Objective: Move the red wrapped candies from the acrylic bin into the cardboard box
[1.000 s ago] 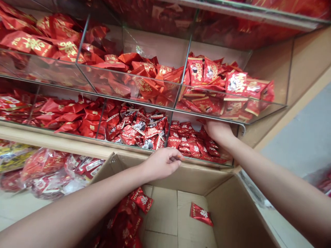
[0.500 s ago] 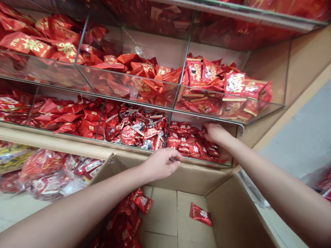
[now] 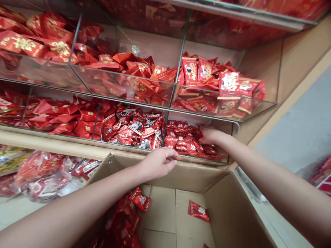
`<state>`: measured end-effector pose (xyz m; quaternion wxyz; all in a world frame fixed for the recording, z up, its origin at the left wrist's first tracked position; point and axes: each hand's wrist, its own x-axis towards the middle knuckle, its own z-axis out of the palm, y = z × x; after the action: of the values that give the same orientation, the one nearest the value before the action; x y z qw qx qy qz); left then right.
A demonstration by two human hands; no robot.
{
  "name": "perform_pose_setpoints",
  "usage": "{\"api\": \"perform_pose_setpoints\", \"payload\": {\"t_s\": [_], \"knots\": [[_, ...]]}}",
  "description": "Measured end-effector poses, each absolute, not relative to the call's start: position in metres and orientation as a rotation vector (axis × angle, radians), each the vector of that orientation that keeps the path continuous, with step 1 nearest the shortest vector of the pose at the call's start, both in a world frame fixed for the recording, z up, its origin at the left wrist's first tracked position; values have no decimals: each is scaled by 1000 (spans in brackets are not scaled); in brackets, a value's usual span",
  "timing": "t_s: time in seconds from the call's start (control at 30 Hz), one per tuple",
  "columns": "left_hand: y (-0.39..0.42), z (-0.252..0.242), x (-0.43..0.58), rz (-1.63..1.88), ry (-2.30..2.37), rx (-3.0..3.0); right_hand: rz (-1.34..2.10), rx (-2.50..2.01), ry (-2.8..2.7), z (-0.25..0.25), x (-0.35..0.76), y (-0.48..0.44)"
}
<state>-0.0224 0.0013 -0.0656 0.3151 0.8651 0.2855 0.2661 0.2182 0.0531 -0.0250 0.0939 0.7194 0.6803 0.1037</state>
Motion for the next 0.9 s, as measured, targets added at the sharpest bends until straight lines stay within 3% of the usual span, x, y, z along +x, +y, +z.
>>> {"api": "perform_pose_setpoints", "payload": {"t_s": [0.13, 0.27, 0.37, 0.6, 0.9], "knots": [[3, -45, -15, 708, 651, 2551, 490, 2187, 1981, -31, 219, 48], [17, -16, 23, 804, 497, 2911, 424, 2176, 1920, -21, 224, 54], [39, -6, 65, 585, 714, 3153, 328, 2172, 1893, -10, 225, 57], [87, -14, 121, 315, 853, 3203, 291, 1912, 1896, -4, 218, 37], [107, -18, 125, 213, 880, 3178, 611, 1894, 1962, -22, 235, 44]]}}
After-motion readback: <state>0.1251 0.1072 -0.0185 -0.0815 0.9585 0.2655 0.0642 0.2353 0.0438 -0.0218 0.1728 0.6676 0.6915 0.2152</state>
